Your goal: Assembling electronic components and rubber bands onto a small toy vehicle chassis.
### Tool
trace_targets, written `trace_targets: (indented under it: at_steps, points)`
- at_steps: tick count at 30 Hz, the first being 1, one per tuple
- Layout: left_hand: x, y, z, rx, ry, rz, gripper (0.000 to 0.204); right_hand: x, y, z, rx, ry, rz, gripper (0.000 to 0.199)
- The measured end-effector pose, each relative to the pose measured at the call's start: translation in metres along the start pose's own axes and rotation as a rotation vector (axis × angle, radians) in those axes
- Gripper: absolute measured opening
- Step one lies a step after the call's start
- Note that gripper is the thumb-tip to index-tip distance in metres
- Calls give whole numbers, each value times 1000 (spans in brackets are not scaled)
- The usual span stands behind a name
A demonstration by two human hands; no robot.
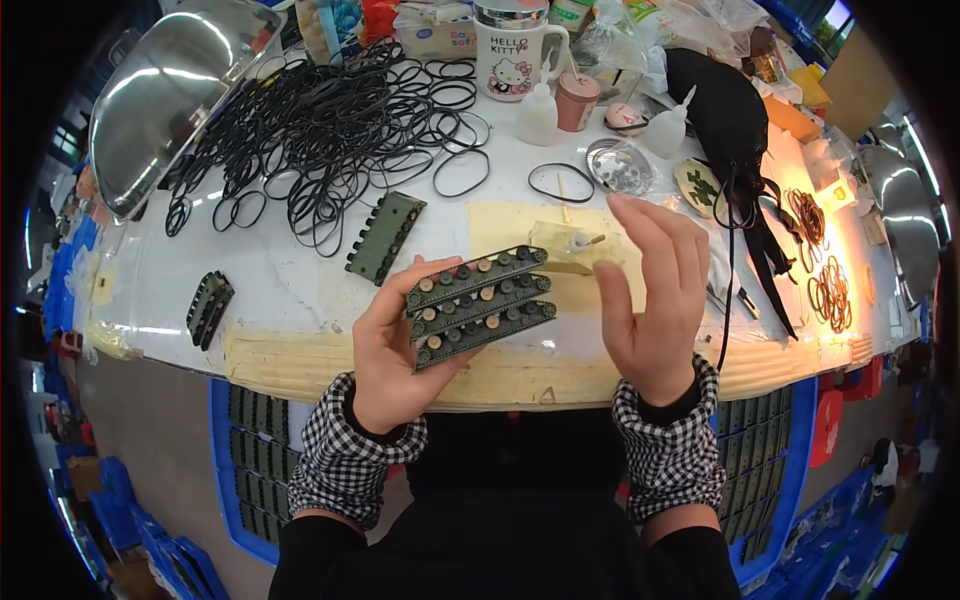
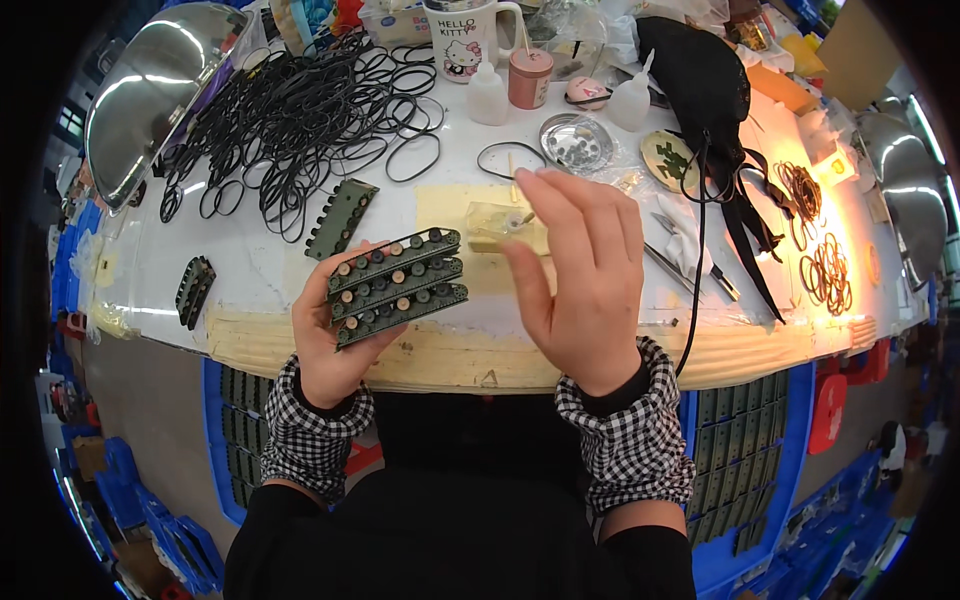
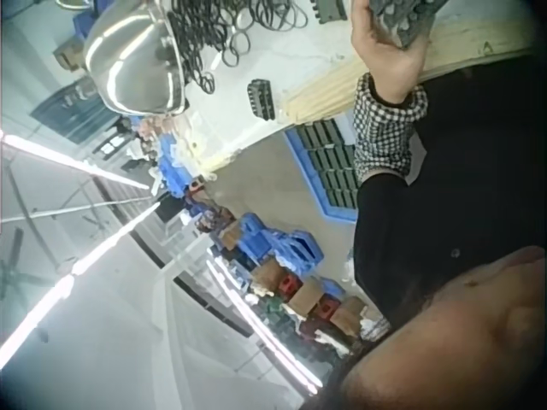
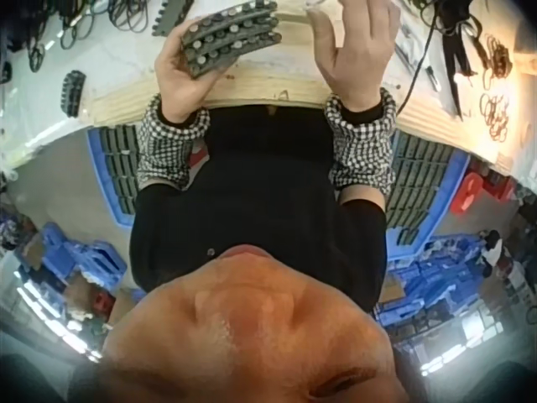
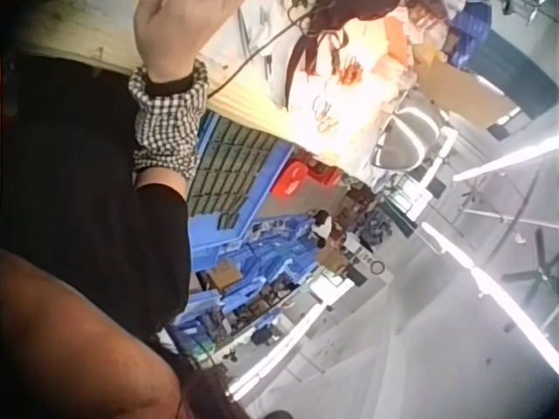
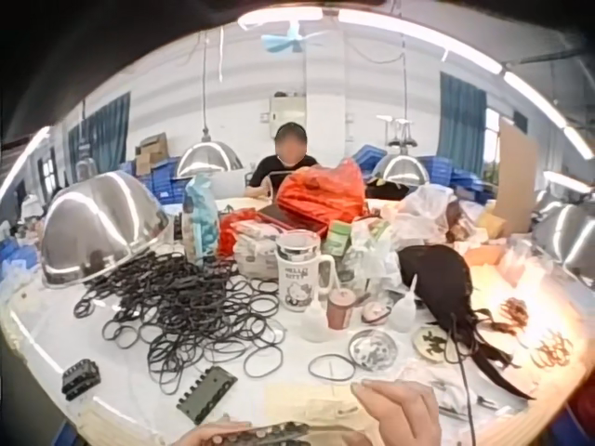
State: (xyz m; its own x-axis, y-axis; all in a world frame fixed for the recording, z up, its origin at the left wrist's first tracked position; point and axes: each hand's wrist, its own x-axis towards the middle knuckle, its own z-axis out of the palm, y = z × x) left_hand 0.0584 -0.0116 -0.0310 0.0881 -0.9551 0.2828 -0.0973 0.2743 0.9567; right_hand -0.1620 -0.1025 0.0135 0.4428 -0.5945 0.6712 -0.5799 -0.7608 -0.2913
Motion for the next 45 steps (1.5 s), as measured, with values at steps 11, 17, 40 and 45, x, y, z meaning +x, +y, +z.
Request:
trace_targets:
  at_steps: [11, 17, 40, 45]
  points:
    - [-12, 44, 88, -705, -186, -508, 58, -48, -41, -54, -402, -130, -161, 37]
    - [-14, 39, 131, -699, -787, -576, 98, -108, -12, -151, -284, -272, 340, 44]
    - [-21, 20, 132, -519, -1006, -609, 82, -551, -8, -373, -931, -352, 1858, 74]
    - [-22, 17, 131, -507, -986, -602, 81, -536, -4, -389, -835, -382, 1958, 75]
